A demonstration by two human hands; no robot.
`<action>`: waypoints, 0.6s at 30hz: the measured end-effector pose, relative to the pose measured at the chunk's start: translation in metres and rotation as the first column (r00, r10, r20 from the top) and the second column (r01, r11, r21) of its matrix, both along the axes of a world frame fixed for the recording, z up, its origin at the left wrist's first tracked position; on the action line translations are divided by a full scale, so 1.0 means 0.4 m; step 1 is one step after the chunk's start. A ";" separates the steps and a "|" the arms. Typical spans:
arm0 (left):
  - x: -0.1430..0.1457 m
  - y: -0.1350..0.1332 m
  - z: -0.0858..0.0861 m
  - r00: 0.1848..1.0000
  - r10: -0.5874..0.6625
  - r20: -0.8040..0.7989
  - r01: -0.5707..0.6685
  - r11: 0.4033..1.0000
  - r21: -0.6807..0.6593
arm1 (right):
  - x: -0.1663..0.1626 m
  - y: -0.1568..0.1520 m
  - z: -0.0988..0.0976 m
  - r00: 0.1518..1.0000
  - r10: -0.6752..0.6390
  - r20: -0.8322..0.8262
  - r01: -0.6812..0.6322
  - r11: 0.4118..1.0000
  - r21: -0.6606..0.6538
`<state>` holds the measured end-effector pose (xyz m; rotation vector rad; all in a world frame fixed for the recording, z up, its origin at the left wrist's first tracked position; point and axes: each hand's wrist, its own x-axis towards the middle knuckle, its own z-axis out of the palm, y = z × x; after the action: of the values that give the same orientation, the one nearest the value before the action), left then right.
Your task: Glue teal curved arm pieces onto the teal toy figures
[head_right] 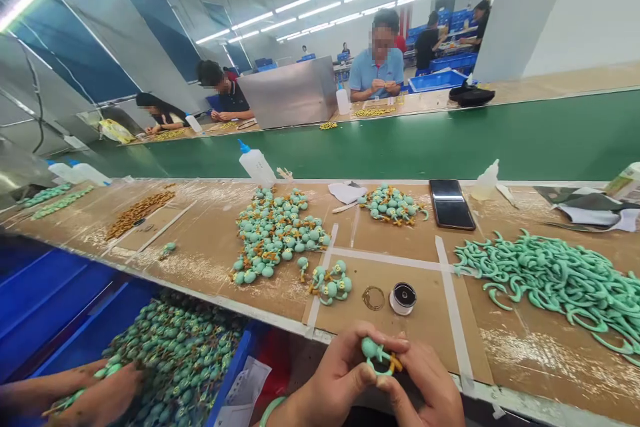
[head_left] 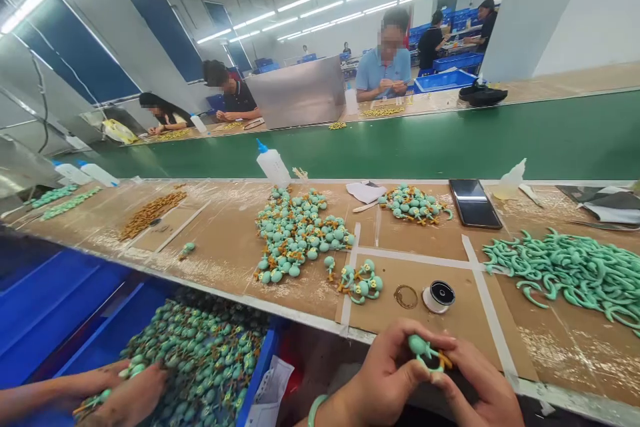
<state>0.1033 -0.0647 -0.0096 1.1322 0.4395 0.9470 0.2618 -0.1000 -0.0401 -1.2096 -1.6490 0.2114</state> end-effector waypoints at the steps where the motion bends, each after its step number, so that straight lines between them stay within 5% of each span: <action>1: 0.002 -0.002 -0.004 1.000 0.004 0.007 -0.004 1.000 0.000 | 0.002 -0.003 -0.006 1.000 -0.001 0.021 0.001 1.000 0.002; 18: -0.004 -0.017 0.005 0.997 0.055 -0.060 -0.054 0.998 0.007 | 0.013 -0.002 -0.045 0.997 0.031 0.068 -0.031 1.000 -0.005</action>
<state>0.1018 -0.0716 -0.0078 1.1606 0.5189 0.9640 0.2669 -0.1009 -0.0579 -1.2066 -1.7279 0.1944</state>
